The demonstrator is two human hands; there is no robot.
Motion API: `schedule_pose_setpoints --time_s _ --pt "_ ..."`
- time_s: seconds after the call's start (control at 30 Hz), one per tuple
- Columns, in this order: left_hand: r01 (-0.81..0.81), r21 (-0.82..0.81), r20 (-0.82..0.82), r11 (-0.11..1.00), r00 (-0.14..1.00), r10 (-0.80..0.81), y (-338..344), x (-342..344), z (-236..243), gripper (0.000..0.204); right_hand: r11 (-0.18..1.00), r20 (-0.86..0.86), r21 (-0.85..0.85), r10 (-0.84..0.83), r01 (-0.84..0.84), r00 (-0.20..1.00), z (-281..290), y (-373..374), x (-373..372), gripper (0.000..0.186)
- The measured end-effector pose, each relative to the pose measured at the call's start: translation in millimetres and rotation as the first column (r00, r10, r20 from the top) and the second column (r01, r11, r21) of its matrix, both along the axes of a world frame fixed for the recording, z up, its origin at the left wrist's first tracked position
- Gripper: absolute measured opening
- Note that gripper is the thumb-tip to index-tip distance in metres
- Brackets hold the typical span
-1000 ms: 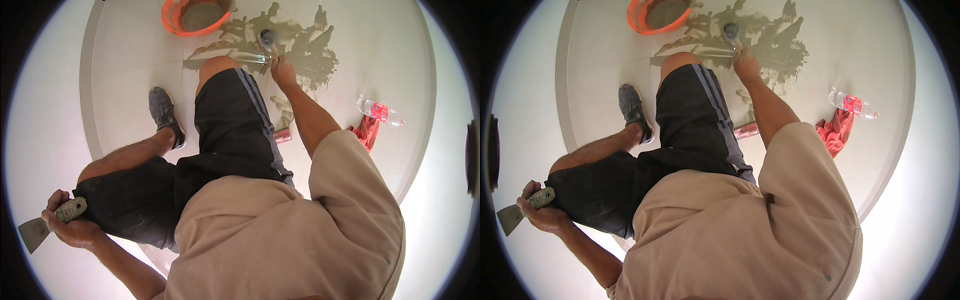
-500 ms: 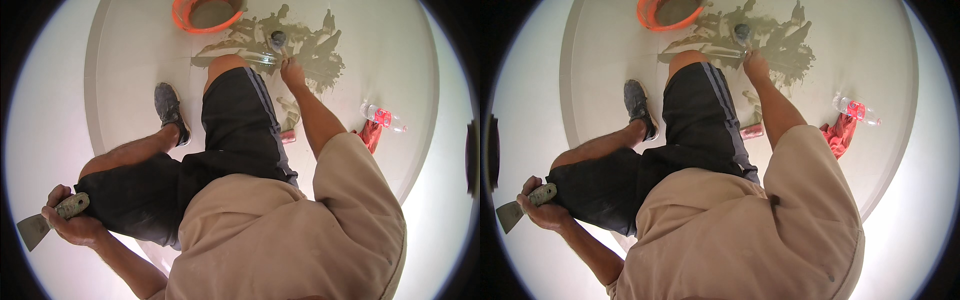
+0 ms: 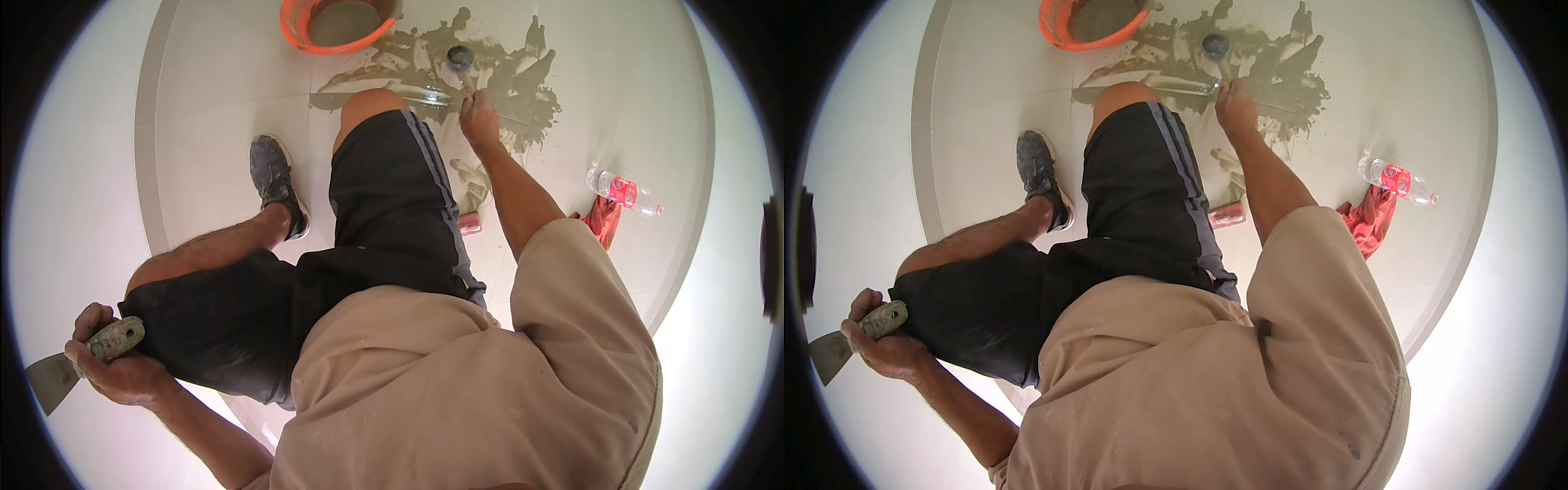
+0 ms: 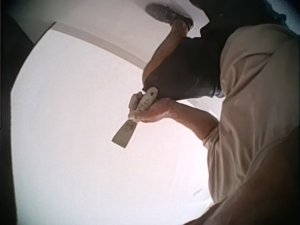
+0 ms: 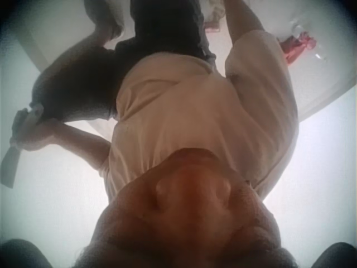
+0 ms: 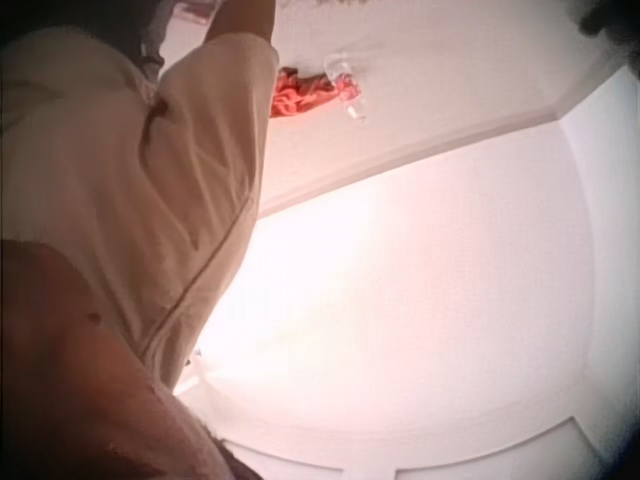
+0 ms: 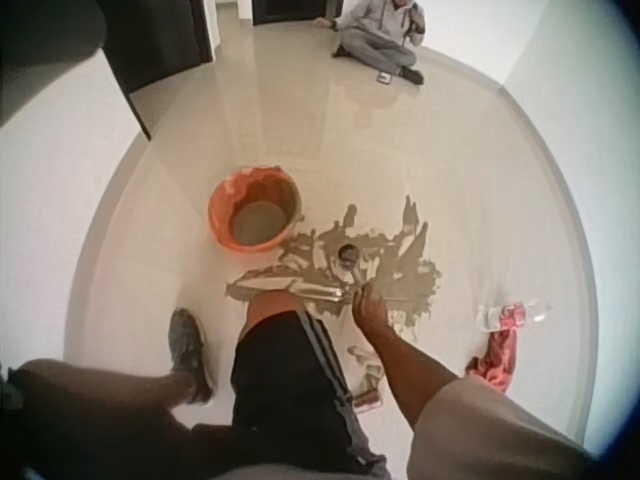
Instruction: The person applies grout to the gaps between floor tiles using a putty knife and a hammer, wipes the surface with a red cloth, and cleans the tiles using a sponge and water from a bottle.
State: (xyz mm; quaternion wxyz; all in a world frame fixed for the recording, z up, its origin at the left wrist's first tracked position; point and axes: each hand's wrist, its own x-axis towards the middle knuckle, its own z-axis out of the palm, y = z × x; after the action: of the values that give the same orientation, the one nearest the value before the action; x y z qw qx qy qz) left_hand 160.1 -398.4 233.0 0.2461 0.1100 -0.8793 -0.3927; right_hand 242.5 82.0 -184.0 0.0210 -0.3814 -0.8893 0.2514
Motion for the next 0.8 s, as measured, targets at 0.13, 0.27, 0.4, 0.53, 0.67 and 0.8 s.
schedule_pose_setpoints --time_s 0.13,0.27,0.4,0.53,0.67,0.8 --pt "0.017 -0.032 0.013 0.999 1.0 -0.017 -2 0 1 0.058 1.0 0.003 -0.003 0.014 -0.014 1.0 -2 0 -3 0.037" --pt "-0.015 0.01 -0.004 1.0 1.0 0.015 2 1 0 0.059 1.0 0.035 -0.008 0.014 -0.013 0.999 3 -5 -4 0.038" --pt "0.015 -0.02 0.016 1.0 1.0 -0.014 -6 1 1 0.059 0.997 0.018 0.03 0.071 -0.072 0.997 -8 -4 1 0.037" --pt "-0.027 -0.006 0.005 1.0 1.0 0.027 7 1 1 0.059 1.0 -0.014 0.019 0.016 -0.016 1.0 -10 3 1 0.036" --pt "-0.028 -0.025 0.003 0.999 1.0 0.028 4 2 2 0.059 1.0 -0.02 -0.01 -0.03 0.03 0.999 6 -13 -1 0.036" --pt "0.003 -0.009 -0.009 1.0 1.0 -0.003 15 2 2 0.058 1.0 0.003 -0.025 -0.004 0.004 1.0 4 0 -9 0.037"
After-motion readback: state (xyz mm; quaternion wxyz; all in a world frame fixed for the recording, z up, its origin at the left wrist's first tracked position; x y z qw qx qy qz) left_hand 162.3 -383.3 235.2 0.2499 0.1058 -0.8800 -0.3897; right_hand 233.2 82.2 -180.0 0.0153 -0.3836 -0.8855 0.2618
